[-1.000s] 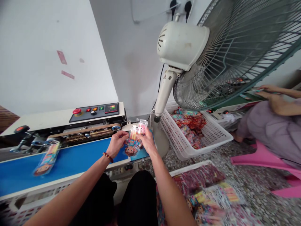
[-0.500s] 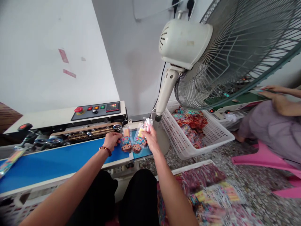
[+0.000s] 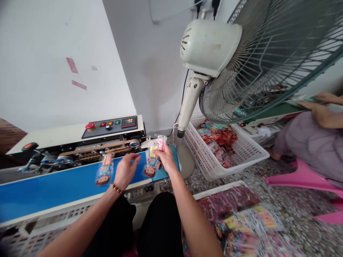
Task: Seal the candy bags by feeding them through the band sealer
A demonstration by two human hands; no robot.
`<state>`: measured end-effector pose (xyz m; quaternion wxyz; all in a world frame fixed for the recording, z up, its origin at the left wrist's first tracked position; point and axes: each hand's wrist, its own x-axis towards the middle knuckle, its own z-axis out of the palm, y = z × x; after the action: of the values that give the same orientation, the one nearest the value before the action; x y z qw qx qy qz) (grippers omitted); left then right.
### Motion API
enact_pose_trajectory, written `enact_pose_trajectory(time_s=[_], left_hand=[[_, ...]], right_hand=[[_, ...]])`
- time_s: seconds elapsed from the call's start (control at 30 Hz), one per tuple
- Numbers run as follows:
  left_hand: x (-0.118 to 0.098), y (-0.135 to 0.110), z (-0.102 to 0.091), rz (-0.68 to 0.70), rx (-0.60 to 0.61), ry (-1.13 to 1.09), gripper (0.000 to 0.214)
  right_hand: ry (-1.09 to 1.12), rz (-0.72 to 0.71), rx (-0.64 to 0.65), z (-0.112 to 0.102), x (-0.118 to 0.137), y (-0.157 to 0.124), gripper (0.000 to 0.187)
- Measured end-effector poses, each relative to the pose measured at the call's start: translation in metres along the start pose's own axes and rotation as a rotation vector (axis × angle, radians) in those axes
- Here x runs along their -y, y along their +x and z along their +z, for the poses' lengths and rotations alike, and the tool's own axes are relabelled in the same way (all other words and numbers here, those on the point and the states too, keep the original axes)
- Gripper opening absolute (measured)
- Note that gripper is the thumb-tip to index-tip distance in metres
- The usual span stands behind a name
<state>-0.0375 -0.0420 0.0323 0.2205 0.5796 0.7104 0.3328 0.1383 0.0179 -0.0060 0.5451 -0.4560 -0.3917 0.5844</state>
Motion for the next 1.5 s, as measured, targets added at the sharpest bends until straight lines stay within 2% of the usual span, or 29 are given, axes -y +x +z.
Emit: enact_pose_trajectory(time_s=[0.07, 0.13, 0.27, 0.4, 0.47, 0.53, 0.6, 0.7, 0.8, 0.93, 1.07, 1.13, 1.3, 1.5], left_hand=[[-0.011, 0.009, 0.019, -0.038, 0.170, -0.172, 0.018], [-0.016, 0.019, 0.032, -0.103, 0.250, -0.323, 0.018], [-0.013, 0.032, 0.036, -0.266, 0.268, -0.517, 0.031], [-0.009, 0.038, 0.031, -0.434, 0.271, -0.530, 0.041], [-0.007, 0.040, 0.030, -0.457, 0.276, -0.518, 0.041], [-0.006, 0.038, 0.029, -0.378, 0.255, -0.506, 0.037], [-0.007, 0.030, 0.026, -0.198, 0.194, -0.498, 0.032], [-0.013, 0.014, 0.014, 0.066, 0.032, -0.552, 0.030], [-0.023, 0.003, 0.004, 0.120, -0.056, -0.611, 0.035], [-0.030, 0.009, 0.005, -0.028, 0.037, -0.662, 0.043], [-0.027, 0.025, 0.018, -0.297, 0.237, -0.685, 0.041], [-0.024, 0.032, 0.023, -0.427, 0.282, -0.635, 0.038], [-0.014, 0.047, 0.020, -0.587, 0.232, -0.534, 0.033], [0.017, 0.049, -0.010, -0.595, 0.152, -0.482, 0.032]], right_hand=[[-0.029, -0.006, 0.004, 0.002, 0.002, -0.001, 0.039], [-0.075, -0.026, -0.027, 0.001, 0.004, -0.002, 0.037], [-0.080, -0.035, -0.091, -0.006, 0.007, -0.003, 0.036], [0.043, 0.013, -0.134, -0.016, 0.009, -0.005, 0.038], [0.074, 0.018, -0.144, -0.020, 0.009, -0.006, 0.041], [0.063, 0.014, -0.144, -0.022, 0.009, -0.007, 0.042], [0.058, 0.000, -0.151, -0.025, 0.008, -0.007, 0.042], [0.096, -0.036, -0.177, -0.028, 0.009, -0.008, 0.039], [0.107, -0.047, -0.167, -0.028, 0.010, -0.010, 0.040], [0.109, -0.031, -0.165, -0.028, 0.012, -0.012, 0.040], [0.144, -0.047, -0.216, -0.031, 0.013, -0.012, 0.038], [0.145, -0.047, -0.222, -0.033, 0.013, -0.012, 0.037], [0.155, -0.035, -0.216, -0.034, 0.011, -0.012, 0.040], [0.168, -0.027, -0.187, -0.021, 0.011, -0.013, 0.042]])
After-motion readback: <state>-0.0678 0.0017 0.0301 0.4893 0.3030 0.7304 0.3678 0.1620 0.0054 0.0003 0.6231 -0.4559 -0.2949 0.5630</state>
